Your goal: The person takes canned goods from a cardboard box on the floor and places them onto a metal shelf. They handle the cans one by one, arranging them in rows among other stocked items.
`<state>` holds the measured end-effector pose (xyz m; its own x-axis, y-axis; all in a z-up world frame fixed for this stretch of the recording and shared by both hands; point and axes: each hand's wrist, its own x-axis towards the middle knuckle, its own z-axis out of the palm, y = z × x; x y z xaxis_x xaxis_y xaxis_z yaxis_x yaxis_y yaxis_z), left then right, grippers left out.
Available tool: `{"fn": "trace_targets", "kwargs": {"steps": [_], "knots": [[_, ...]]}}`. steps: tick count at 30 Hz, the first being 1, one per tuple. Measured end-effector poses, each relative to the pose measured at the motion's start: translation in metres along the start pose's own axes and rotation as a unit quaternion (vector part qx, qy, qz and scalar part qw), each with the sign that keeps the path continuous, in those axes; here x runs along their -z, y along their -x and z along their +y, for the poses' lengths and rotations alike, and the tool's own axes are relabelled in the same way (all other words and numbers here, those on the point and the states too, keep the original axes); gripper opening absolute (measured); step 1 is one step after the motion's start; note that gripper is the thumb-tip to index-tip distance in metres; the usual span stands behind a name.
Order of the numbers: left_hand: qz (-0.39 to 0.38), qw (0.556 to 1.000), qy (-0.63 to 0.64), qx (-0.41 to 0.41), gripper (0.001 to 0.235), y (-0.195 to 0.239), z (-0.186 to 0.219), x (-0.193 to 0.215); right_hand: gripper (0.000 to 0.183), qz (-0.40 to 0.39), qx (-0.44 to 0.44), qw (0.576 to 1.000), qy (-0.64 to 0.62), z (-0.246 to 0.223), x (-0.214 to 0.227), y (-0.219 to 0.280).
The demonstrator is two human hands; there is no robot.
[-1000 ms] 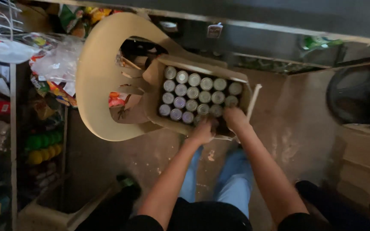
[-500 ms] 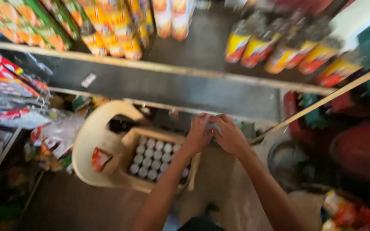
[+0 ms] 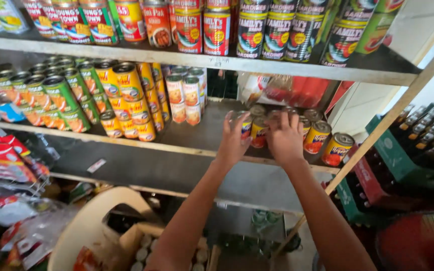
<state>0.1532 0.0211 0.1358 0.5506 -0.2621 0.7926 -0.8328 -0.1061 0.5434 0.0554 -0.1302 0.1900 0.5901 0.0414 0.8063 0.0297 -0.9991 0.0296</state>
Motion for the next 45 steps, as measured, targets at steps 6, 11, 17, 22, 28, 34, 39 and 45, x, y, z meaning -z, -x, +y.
{"fn": "trace_targets", "kwargs": {"steps": [6,11,17,22,28,34,39,45], "knots": [[-0.091,0.987,-0.039,0.128,0.061,-0.011,-0.068,-0.024,0.028,-0.046,-0.015,0.995,0.089,0.015,-0.048,0.004],[-0.127,0.991,0.033,0.011,0.073,-0.015,-0.078,0.030,0.020,-0.072,-0.037,0.986,-0.146,-0.005,-0.045,0.006],[-0.261,0.963,0.036,0.051,0.076,-0.025,-0.094,0.120,0.022,-0.113,0.003,0.966,-0.234,-0.070,-0.044,-0.017],[-0.315,0.945,-0.061,0.072,0.090,-0.040,-0.120,0.137,0.023,-0.126,0.012,0.953,-0.275,-0.077,-0.062,-0.027],[-0.192,0.959,-0.203,-0.037,0.083,-0.072,-0.059,0.046,0.033,-0.209,-0.114,0.966,-0.102,-0.001,-0.044,-0.034],[-0.241,0.940,-0.234,-0.057,0.098,-0.094,-0.032,-0.049,0.088,-0.197,-0.035,0.976,0.083,0.100,-0.090,-0.021],[-0.335,0.889,-0.307,0.060,0.091,-0.097,-0.085,-0.085,0.086,-0.233,-0.066,0.969,0.043,0.083,-0.070,-0.026],[-0.334,0.887,-0.315,0.042,0.070,-0.097,-0.057,-0.020,0.070,-0.276,-0.102,0.954,-0.056,0.047,-0.031,-0.038]]}}
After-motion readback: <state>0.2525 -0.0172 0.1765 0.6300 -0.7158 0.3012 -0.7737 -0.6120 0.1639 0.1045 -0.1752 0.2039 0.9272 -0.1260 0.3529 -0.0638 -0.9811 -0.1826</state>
